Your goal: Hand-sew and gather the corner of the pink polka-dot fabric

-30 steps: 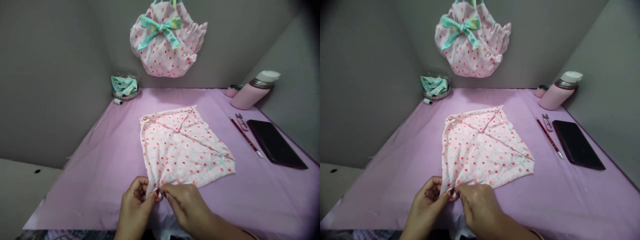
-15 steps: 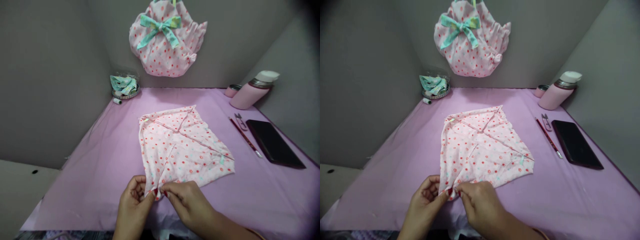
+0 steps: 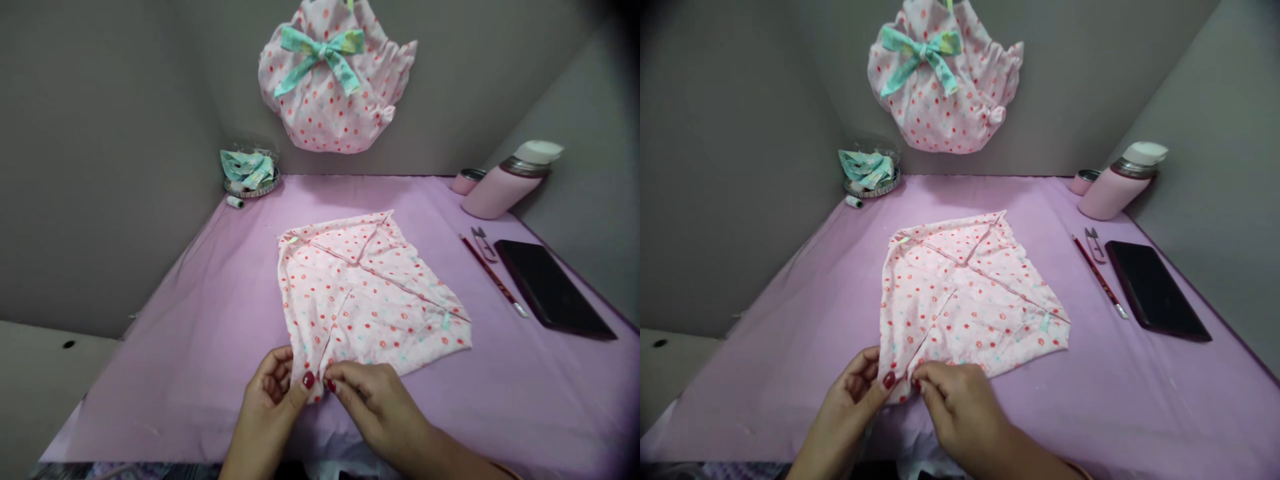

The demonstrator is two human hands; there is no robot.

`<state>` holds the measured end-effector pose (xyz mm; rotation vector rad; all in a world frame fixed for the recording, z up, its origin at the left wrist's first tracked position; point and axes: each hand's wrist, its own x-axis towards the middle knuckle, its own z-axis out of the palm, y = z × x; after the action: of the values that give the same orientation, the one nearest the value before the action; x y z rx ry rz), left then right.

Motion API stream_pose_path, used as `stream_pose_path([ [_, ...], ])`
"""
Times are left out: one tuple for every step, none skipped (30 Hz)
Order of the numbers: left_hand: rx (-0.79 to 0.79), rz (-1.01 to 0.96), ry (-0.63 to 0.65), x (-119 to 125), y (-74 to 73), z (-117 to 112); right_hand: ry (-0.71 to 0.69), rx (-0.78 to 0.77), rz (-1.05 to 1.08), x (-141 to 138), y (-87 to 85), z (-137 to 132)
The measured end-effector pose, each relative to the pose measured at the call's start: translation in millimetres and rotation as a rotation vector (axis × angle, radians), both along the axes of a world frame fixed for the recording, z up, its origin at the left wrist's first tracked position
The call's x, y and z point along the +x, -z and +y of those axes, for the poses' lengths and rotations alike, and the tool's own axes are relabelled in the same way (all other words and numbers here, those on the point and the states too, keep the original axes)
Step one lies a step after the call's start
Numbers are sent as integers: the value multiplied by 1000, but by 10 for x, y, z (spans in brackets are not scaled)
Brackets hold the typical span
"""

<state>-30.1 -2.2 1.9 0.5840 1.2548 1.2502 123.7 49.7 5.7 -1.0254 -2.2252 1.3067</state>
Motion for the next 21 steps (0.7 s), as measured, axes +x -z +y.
stream_pose_path([
  [-12, -3, 11, -8, -2, -7, 2, -2, 0, 3, -2, 1],
  [-18, -5, 18, -14, -5, -14, 1, -5, 2, 5, -2, 2],
  [-20, -7, 20, -18, -9, -19, -4, -9, 5, 7, -2, 3],
  [-22, -9, 17, -18, -13, -22, -12, -15, 8, 10, -2, 7],
  [-25, -14, 11, -15, -18, -21, -22, -25, 13, 14, -5, 11],
  [-27, -23, 5, -11, -23, -17, -32, -36, 20, 20, -8, 18],
  [-31, -34, 1, -5, -28, -11, -41, -50, 29, 27, -13, 25],
  [-34, -44, -3, 1, -32, -3, -49, -65, 37, 34, -19, 32],
  [-38, -55, -7, 7, -35, 5, -55, -79, 45, 41, -25, 39],
  [-39, -69, -12, 12, -35, 12, -60, -91, 50, 48, -29, 44],
  [-39, -83, -16, 17, -34, 18, -66, -100, 53, 54, -33, 47],
  [-40, -96, -20, 20, -30, 22, -70, -107, 56, 60, -34, 49],
  [-40, -107, -24, 22, -25, 24, -74, -113, 60, 64, -35, 51],
  [-40, -114, -26, 22, -18, 24, -79, -119, 64, 68, -35, 52],
  [-38, -117, -27, 23, -12, 22, -83, -125, 70, 71, -34, 53],
  [-35, -114, -27, 23, -8, 20, -85, -133, 74, 74, -33, 54],
  [-32, -111, -28, 23, -5, 17, -88, -140, 77, 78, -33, 55],
  [-31, -108, -31, 23, -5, 15, -92, -148, 80, 81, -35, 58],
  [-34, -108, -32, 23, -7, 14, -98, -156, 82, 85, -38, 62],
  [-37, -111, -33, 23, -9, 13, -106, -164, 87, 89, -42, 66],
  [-40, -116, -34, 23, -13, 12, -116, -171, 93, 93, -49, 73],
])
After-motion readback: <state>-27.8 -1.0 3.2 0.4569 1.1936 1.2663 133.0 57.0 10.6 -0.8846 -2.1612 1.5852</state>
